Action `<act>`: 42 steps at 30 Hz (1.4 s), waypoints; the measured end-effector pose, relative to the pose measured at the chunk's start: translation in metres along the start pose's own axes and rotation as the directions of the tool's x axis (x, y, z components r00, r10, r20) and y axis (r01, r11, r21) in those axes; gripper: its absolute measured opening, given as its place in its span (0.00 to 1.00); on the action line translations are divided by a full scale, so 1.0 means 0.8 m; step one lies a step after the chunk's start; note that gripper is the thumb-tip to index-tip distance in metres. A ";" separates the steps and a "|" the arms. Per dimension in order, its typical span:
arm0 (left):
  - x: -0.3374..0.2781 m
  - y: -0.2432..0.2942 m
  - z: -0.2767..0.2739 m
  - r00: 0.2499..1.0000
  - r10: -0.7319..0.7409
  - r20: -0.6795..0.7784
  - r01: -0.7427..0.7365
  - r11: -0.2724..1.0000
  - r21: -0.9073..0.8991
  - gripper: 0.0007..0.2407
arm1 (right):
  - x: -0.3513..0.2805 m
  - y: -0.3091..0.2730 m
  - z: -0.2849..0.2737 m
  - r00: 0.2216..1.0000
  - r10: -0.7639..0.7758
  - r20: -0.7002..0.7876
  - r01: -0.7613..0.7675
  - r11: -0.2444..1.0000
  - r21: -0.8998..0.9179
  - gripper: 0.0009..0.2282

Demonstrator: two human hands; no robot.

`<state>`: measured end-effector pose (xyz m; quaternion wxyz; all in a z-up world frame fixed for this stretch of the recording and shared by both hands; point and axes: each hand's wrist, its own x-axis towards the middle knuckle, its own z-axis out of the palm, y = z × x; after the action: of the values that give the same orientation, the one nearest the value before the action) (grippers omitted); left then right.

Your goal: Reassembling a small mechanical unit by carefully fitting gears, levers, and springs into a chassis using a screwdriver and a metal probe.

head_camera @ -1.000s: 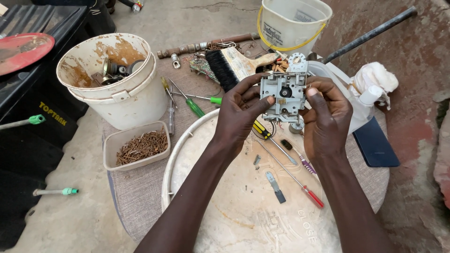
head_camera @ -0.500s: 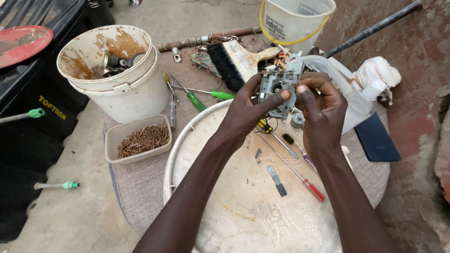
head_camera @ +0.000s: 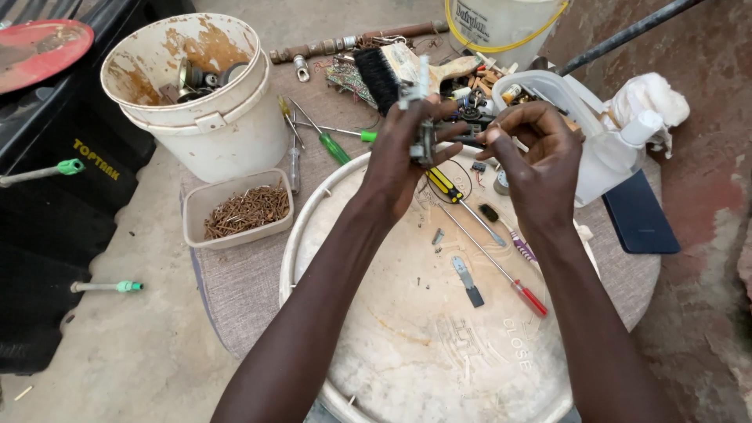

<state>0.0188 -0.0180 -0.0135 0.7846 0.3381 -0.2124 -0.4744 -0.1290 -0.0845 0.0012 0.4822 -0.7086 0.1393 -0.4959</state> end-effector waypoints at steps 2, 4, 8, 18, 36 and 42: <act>0.005 -0.002 -0.006 1.000 0.000 -0.007 0.000 0.998 -0.064 0.26 | 0.000 0.014 -0.003 0.999 -0.005 0.032 0.006 0.999 -0.044 0.04; 0.003 0.008 0.001 1.000 0.003 -0.016 -0.005 0.992 -0.127 0.25 | -0.001 0.009 0.000 0.998 -0.010 0.067 0.016 0.996 -0.086 0.04; -0.011 0.035 0.020 0.976 -0.021 -0.219 0.002 0.996 -0.084 0.37 | -0.006 -0.009 0.008 0.968 0.121 0.219 -0.018 0.906 -0.423 0.02; 0.000 0.023 0.004 0.988 0.008 -0.154 -0.029 0.991 -0.132 0.32 | -0.021 0.026 0.018 0.786 0.260 0.562 0.249 0.698 -0.671 0.09; 0.008 0.008 -0.008 0.986 0.134 0.103 -0.097 0.947 -0.306 0.29 | -0.025 0.024 0.028 0.717 0.350 0.603 0.309 0.616 -0.725 0.08; -0.004 0.015 0.000 0.973 0.162 0.166 -0.109 0.951 -0.289 0.29 | -0.020 0.030 0.027 0.662 0.319 0.679 0.394 0.621 -0.677 0.10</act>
<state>0.0246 -0.0113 -0.0042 0.8315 0.1627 -0.2394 -0.4742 -0.1119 -0.0737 -0.0284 0.1241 -0.9842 0.1124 -0.0572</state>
